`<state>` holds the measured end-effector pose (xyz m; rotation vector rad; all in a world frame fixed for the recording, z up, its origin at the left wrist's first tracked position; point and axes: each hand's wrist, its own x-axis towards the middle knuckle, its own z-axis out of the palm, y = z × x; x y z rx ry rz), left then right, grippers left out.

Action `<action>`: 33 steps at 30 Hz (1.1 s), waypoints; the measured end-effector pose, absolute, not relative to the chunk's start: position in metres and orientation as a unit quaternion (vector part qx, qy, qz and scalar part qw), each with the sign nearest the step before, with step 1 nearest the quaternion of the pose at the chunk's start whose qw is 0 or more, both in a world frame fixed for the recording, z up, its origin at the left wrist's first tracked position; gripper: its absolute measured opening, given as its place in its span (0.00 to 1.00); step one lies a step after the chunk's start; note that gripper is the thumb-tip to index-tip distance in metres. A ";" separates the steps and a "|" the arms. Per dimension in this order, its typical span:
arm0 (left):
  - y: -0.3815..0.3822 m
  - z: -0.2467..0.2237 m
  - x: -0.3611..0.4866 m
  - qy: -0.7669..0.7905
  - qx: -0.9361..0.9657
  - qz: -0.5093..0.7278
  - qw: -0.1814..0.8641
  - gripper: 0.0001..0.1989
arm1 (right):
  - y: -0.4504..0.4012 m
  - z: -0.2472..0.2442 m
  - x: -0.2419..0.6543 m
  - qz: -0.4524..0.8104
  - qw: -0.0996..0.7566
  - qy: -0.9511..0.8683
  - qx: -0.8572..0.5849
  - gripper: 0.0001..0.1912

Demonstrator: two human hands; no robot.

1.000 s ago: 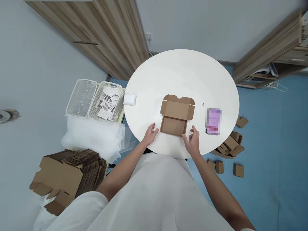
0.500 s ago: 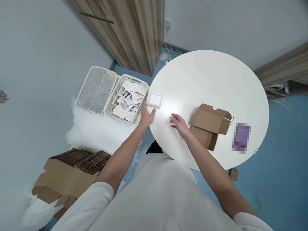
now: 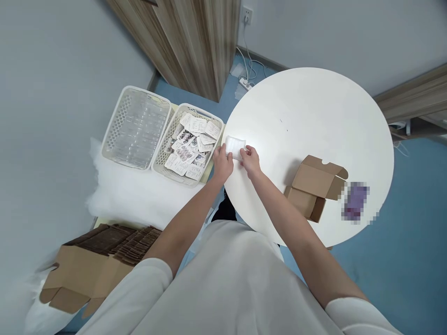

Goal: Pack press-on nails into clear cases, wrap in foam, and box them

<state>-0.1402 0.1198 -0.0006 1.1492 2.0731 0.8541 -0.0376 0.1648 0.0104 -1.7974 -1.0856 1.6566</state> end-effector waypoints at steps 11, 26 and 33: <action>0.090 0.008 -0.118 0.748 0.381 0.394 0.374 0.16 | 0.127 0.023 0.023 0.630 0.273 -0.396 -0.610 0.22; 0.043 0.050 0.068 0.652 0.536 0.313 0.436 0.15 | 0.032 0.059 0.233 0.557 0.328 -0.468 -0.603 0.31; 0.042 0.038 0.097 0.669 0.606 0.172 0.395 0.14 | 0.026 0.035 0.259 0.550 0.237 -0.509 -0.618 0.36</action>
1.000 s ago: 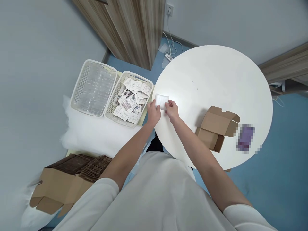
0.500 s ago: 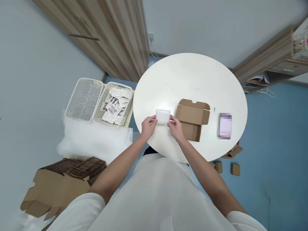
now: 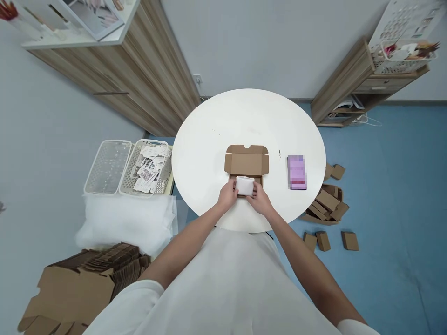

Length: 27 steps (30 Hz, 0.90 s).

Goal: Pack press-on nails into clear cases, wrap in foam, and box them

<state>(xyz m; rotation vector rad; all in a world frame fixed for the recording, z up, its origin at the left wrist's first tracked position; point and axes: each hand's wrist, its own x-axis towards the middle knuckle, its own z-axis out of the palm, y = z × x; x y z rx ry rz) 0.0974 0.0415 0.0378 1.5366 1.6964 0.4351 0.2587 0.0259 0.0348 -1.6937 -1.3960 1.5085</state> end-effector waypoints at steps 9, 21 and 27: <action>0.044 0.040 0.108 0.668 0.660 0.021 0.342 0.13 | 0.028 0.028 0.259 0.475 0.141 -0.608 -0.621 0.23; 0.090 0.049 0.053 0.712 0.388 0.280 0.514 0.31 | 0.090 0.038 0.317 0.596 0.322 -0.366 -0.639 0.30; 0.100 0.056 0.062 0.629 0.383 0.319 0.597 0.33 | 0.106 0.055 0.298 0.644 0.346 -0.394 -0.557 0.29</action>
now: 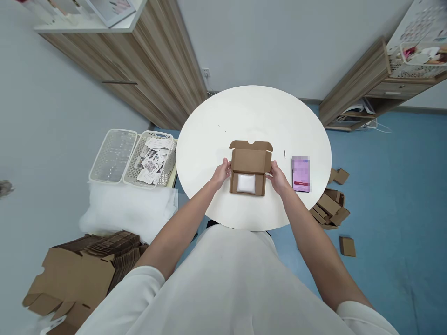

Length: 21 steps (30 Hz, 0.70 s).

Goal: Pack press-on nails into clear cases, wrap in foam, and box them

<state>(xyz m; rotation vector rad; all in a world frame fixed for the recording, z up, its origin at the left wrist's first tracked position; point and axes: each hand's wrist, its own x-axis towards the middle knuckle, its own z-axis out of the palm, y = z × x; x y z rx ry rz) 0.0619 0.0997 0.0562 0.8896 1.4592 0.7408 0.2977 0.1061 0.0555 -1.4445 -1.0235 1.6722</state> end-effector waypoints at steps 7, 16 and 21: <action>0.074 0.058 0.059 0.605 0.391 0.342 0.603 0.36 | 0.074 0.048 0.297 0.613 0.391 -0.418 -0.545 0.27; 0.047 0.060 0.043 0.601 0.379 0.265 0.652 0.36 | 0.041 0.044 0.311 0.676 0.331 -0.365 -0.548 0.35; 0.044 0.063 0.043 0.599 0.385 0.196 0.674 0.29 | 0.039 0.061 0.313 0.640 0.241 -0.418 -0.597 0.27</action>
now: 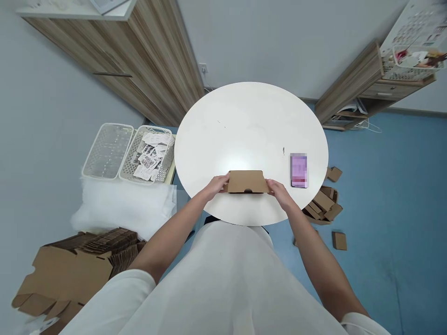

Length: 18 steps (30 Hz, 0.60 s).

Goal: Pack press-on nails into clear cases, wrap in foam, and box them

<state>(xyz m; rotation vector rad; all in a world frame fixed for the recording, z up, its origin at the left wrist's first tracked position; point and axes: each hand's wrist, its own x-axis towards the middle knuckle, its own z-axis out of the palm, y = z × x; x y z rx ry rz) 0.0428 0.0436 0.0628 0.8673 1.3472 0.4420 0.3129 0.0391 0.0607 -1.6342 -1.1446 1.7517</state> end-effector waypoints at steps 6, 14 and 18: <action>0.024 0.043 0.053 0.708 0.441 0.163 0.527 0.31 | 0.028 0.043 0.300 0.471 0.156 -0.496 -0.713 0.20; 0.007 0.016 0.058 0.738 0.483 0.145 0.447 0.29 | 0.012 0.017 0.291 0.398 0.132 -0.544 -0.727 0.17; -0.004 0.020 0.055 0.732 0.534 0.189 0.379 0.23 | 0.003 0.014 0.301 0.327 0.170 -0.610 -0.701 0.20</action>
